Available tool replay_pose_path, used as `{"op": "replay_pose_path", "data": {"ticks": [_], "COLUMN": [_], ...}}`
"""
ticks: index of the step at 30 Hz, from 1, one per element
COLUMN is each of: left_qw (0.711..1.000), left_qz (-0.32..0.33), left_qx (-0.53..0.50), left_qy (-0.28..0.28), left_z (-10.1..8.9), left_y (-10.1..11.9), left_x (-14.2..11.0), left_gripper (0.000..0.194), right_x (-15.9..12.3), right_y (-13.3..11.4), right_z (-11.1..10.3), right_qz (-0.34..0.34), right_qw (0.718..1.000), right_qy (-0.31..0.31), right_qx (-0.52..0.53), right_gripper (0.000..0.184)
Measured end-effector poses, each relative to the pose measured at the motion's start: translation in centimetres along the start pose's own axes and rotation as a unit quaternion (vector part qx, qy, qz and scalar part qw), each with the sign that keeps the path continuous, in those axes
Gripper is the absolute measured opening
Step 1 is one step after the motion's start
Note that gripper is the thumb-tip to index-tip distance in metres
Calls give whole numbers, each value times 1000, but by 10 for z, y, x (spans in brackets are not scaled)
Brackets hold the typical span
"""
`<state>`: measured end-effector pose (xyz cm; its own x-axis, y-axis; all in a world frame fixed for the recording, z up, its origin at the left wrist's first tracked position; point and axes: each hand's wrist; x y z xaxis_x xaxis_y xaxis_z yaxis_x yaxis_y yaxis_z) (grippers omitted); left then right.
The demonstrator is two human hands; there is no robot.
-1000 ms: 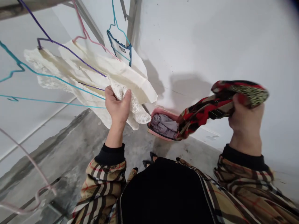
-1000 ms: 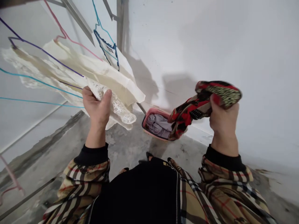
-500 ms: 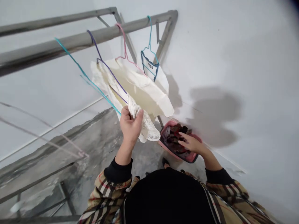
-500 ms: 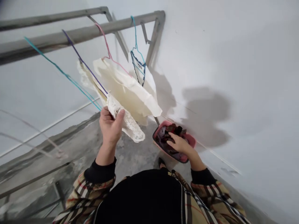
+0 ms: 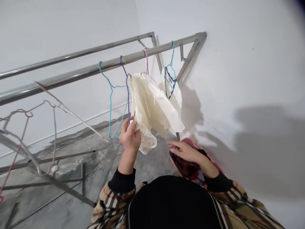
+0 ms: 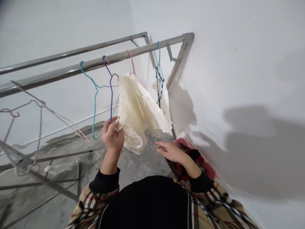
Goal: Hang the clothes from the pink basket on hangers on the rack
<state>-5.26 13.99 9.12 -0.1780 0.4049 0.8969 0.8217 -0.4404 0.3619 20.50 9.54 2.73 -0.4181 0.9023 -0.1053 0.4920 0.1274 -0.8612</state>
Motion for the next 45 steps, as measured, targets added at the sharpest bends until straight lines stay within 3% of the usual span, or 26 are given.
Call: {"op": "replay_pose_path", "data": {"ticks": [2, 4, 8, 10, 12, 14, 16, 18, 21, 23, 26, 31, 40, 45], "left_qw": [999, 996, 992, 990, 988, 986, 987, 990, 994, 993, 988, 971, 957, 951], "left_qz": [-19, -30, -28, -19, -10, 1, 11, 18, 9, -10, -36, -57, -106, -129], "left_qx": [-34, -58, -78, -74, -72, -79, -87, -92, -91, -99, -130, -143, -114, -104], "left_qy": [-32, -61, -94, -116, -138, -144, -131, -104, -65, -57, -82, -185, -245, -260], "left_z": [-5, -9, -12, -13, -15, -18, -23, -30, -38, -39, -31, -18, -19, -22], "left_y": [4, 9, 23, 32, 39, 44, 46, 45, 43, 40, 35, 32, 34, 29], "left_x": [2, 3, 2, 3, 6, 10, 14, 18, 22, 24, 23, 19, 22, 31], "left_gripper": [8, 20, 35, 41, 46, 48, 48, 46, 40, 37, 38, 31, 33, 31], "right_x": [4, 11, 38, 55, 70, 79, 84, 85, 85, 85, 82, 73, 77, 79], "right_y": [-2, -8, -32, -47, -59, -67, -70, -71, -73, -76, -81, -83, -73, -72], "right_z": [2, 6, 22, 32, 41, 45, 43, 37, 26, 21, 23, 37, 39, 32], "right_qz": [-12, -41, -135, -171, -201, -226, -234, -210, -162, -157, -162, -154, -173, -210], "right_qw": [999, 997, 984, 972, 957, 942, 937, 939, 930, 924, 929, 936, 943, 934], "right_qy": [-22, -24, 52, 99, 131, 138, 138, 170, 257, 281, 262, 224, 199, 233], "right_qx": [24, 56, 103, 126, 166, 206, 220, 214, 205, 204, 204, 222, 202, 169], "right_gripper": [49, 58, 95, 105, 96, 67, 44, 35, 30, 28, 25, 25, 26, 26]}}
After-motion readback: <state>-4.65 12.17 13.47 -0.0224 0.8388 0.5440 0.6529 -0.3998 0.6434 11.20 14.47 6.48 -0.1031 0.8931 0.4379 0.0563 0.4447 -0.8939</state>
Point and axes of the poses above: each hand's wrist, its own x-axis towards the middle knuckle, its own z-axis out of the palm, y = z × x, and after that the axes turned 5 degrees about y, right-handed
